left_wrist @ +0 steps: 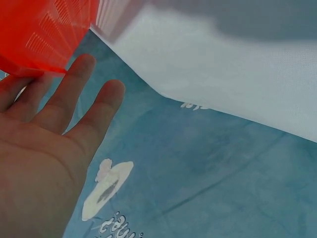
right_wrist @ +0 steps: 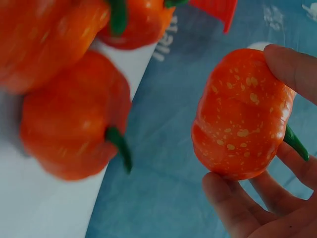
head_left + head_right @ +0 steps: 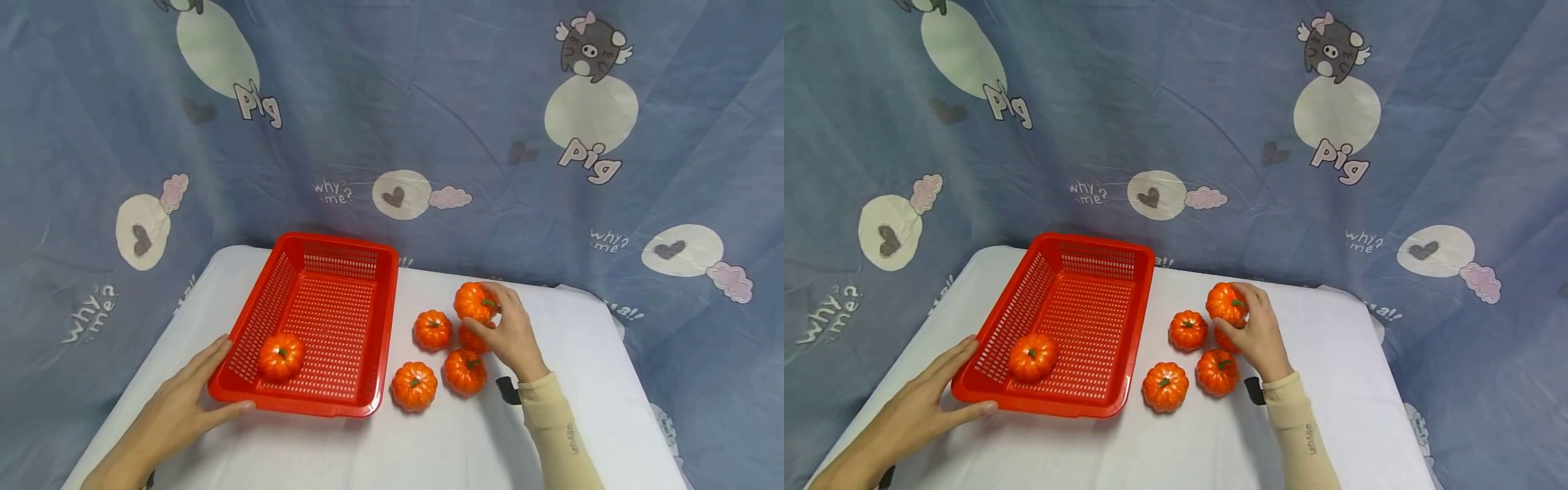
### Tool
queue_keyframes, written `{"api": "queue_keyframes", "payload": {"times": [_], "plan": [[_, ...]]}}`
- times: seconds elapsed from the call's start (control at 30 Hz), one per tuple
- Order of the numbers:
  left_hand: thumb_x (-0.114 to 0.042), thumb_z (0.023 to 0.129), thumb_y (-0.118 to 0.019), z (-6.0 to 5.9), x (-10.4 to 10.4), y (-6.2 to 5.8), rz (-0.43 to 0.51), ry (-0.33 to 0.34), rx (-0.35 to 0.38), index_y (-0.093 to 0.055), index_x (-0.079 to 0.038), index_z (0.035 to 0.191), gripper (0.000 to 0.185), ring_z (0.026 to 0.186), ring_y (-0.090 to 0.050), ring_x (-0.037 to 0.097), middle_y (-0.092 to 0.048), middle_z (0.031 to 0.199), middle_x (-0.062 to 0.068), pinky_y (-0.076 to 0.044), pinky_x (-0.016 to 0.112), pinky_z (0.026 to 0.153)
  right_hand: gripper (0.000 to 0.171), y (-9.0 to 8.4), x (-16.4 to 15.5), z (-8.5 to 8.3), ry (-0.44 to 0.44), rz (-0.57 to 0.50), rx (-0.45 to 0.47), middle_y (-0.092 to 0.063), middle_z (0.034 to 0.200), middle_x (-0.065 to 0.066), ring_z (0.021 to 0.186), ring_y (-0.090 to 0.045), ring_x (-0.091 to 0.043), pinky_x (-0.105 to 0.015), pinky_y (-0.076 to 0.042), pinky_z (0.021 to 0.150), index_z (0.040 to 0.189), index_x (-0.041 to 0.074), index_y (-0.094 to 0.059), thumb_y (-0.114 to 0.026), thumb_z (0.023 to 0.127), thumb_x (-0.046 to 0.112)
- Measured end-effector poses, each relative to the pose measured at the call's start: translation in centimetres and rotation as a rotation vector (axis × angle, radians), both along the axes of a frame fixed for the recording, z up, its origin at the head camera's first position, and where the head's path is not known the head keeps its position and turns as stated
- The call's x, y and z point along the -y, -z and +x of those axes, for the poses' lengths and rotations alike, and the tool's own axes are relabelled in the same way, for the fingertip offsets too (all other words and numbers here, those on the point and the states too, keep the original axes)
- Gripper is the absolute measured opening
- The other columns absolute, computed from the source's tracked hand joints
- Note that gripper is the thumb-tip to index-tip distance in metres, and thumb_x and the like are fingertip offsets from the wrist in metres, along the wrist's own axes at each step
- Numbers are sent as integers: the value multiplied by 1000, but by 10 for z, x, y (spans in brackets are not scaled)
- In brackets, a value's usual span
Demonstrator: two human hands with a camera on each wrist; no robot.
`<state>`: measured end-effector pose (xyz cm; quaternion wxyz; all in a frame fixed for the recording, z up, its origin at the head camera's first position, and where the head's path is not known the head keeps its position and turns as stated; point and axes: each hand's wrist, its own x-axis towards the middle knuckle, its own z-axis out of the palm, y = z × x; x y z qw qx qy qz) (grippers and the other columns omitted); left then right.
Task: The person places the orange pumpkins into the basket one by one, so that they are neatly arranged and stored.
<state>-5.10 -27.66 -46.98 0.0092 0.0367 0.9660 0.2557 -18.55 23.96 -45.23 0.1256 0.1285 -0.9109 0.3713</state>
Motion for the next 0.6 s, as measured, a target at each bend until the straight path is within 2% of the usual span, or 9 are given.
{"api": "queue_keyframes", "payload": {"times": [0.1, 0.27, 0.6], "plan": [[-72, 75, -75, 0, 0, 1, 10, 4, -16, -27, -9, 161, 117, 138, -39, 48, -29, 164, 14, -35, 75, 100, 71, -1, 11, 0, -23, 4, -6, -49, 145, -12, 130, -50, -31, -52, -49, 103, 142, 11, -53, -88, 81, 21], [-74, 74, -74, 0, -1, 0, 4, -2, -1, -26, -9, 161, 119, 138, -39, 48, -29, 164, 15, -34, 76, 100, 72, -5, 29, 1, -54, 13, -13, -49, 144, -10, 131, -50, -29, -53, -44, 108, 143, 13, -53, -89, 81, 23], [-75, 74, -74, -1, -2, -1, -5, -3, 17, -25, -9, 162, 120, 138, -39, 49, -29, 164, 16, -34, 76, 100, 74, -12, 61, 4, -177, 2, -43, -50, 143, -3, 122, -54, -21, -43, -51, 100, 144, 15, -53, -89, 80, 26]]}}
